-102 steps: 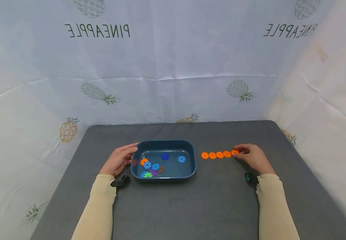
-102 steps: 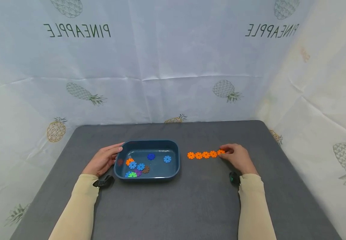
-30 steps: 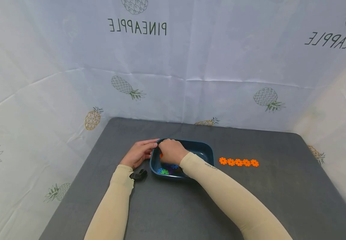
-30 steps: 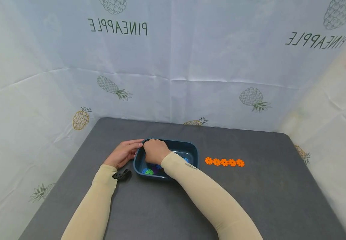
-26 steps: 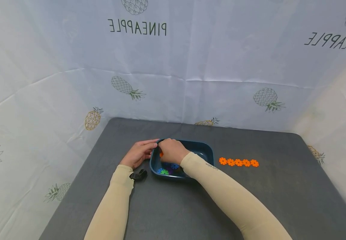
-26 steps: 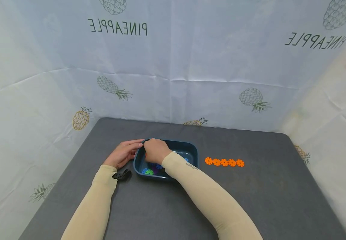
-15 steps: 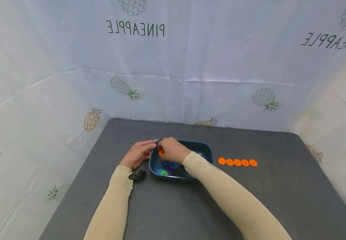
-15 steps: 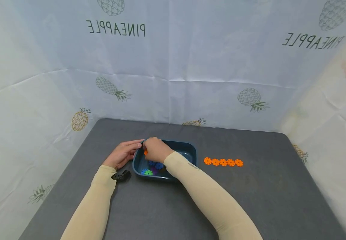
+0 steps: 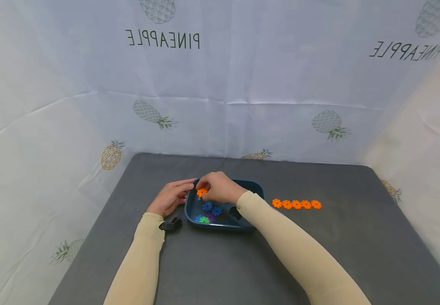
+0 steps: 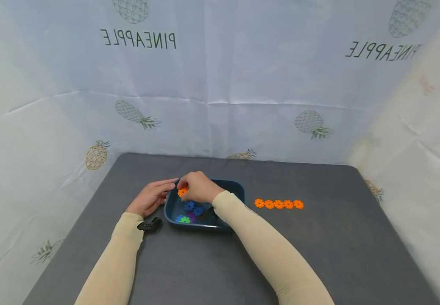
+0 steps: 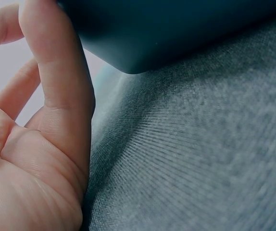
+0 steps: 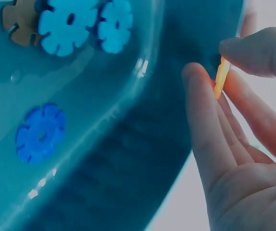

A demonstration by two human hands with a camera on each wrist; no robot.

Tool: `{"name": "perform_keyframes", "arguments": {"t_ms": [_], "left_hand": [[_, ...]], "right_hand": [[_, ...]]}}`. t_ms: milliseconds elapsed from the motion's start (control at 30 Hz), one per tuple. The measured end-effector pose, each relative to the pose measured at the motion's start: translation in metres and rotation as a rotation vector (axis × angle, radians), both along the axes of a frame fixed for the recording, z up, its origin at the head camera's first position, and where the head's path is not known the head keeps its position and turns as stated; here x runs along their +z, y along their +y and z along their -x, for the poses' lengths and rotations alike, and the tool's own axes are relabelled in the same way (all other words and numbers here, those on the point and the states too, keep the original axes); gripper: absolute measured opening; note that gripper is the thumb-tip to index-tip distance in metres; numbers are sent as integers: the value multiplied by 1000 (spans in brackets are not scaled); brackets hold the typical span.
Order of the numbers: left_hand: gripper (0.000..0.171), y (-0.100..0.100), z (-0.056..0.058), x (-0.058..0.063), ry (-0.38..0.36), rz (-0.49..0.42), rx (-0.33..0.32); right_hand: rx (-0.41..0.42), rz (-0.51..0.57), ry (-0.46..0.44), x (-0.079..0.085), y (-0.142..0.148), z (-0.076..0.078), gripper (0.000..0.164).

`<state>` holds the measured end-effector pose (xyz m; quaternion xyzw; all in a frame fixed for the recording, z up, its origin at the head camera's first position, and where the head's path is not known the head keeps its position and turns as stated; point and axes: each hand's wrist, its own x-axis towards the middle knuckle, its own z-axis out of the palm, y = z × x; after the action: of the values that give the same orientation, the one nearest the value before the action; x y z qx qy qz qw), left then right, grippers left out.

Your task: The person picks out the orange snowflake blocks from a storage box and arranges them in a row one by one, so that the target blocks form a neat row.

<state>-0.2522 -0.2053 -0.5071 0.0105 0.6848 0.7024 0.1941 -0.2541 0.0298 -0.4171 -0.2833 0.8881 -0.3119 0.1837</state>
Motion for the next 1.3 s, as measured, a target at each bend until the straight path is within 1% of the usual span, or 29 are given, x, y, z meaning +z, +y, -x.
{"name": "perform_keyframes", "arguments": {"t_ms": [133, 300, 433, 567, 733, 867, 933, 1067, 1300], "left_hand": [[58, -1, 1, -2, -12, 9, 13], [60, -2, 2, -3, -26, 3, 31], [63, -2, -1, -3, -23, 8, 29], [62, -2, -3, -2, -16, 4, 16], [63, 0, -2, -3, -7, -4, 0], [63, 2, -1, -3, -7, 1, 5], [63, 3, -1, -2, -5, 6, 7], [63, 4, -1, -1, -1, 9, 3], [64, 3, -2, -1, 17, 22, -5]], "right_hand": [[-19, 43, -19, 8, 10, -2, 38], [-64, 94, 6, 15, 31, -4, 36], [-102, 122, 20, 17, 51, -6, 35], [-156, 163, 22, 18, 73, -11, 33], [-245, 220, 25, 18, 104, -21, 32], [-316, 258, 25, 15, 131, -30, 35], [-357, 266, 26, 10, 146, -34, 35], [-431, 248, 27, -1, 174, -40, 36], [-523, 221, 6, -18, 219, -49, 39]]}}
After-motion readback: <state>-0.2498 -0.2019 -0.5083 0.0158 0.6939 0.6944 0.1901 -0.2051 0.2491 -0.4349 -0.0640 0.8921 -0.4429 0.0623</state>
